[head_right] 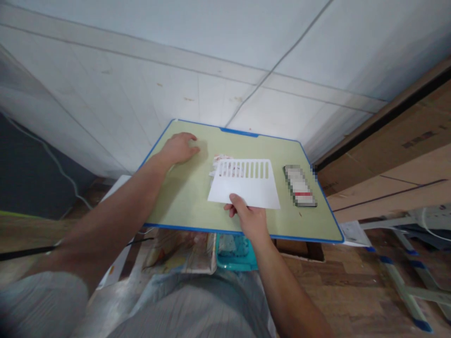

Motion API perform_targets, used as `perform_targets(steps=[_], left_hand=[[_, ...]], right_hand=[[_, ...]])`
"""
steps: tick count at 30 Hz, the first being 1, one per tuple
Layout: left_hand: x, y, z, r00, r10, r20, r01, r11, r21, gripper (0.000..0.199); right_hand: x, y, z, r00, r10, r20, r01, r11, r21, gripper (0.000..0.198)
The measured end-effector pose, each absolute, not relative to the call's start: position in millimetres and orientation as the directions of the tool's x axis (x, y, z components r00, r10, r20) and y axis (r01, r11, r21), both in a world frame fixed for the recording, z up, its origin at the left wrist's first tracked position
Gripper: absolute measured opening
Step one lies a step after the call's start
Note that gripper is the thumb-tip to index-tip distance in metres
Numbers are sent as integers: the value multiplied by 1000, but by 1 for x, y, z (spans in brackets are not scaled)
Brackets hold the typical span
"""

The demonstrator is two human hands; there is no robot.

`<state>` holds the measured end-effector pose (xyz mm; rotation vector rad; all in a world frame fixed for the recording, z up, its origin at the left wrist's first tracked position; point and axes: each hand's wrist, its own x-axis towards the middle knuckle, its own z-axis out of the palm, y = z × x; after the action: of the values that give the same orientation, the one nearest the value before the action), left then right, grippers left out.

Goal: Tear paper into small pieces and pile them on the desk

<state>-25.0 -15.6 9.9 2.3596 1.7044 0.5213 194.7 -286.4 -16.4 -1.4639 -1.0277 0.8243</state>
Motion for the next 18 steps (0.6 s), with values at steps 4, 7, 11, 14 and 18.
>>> perform_targets(steps=[4,7,11,14,18], left_hand=[[-31,-49,19,394,914,91,873,-404,275,64],[-32,-70,16,362,930,60,900,-366,236,65],[-29,-71,4,344,932,116,907,-362,215,66],[-26,-61,-2,368,921,128,893,-388,229,63],[-25,-55,-6,390,910,142,876,-414,248,60]], right_hand=[[214,-261,-15,452,879,153,265,32,-964,52],[219,-240,-12,420,892,167,290,42,-956,48],[209,-226,-9,343,925,163,273,68,-960,41],[202,-228,-9,295,940,173,315,75,-946,41],[201,-233,-11,293,943,156,338,51,-940,40]])
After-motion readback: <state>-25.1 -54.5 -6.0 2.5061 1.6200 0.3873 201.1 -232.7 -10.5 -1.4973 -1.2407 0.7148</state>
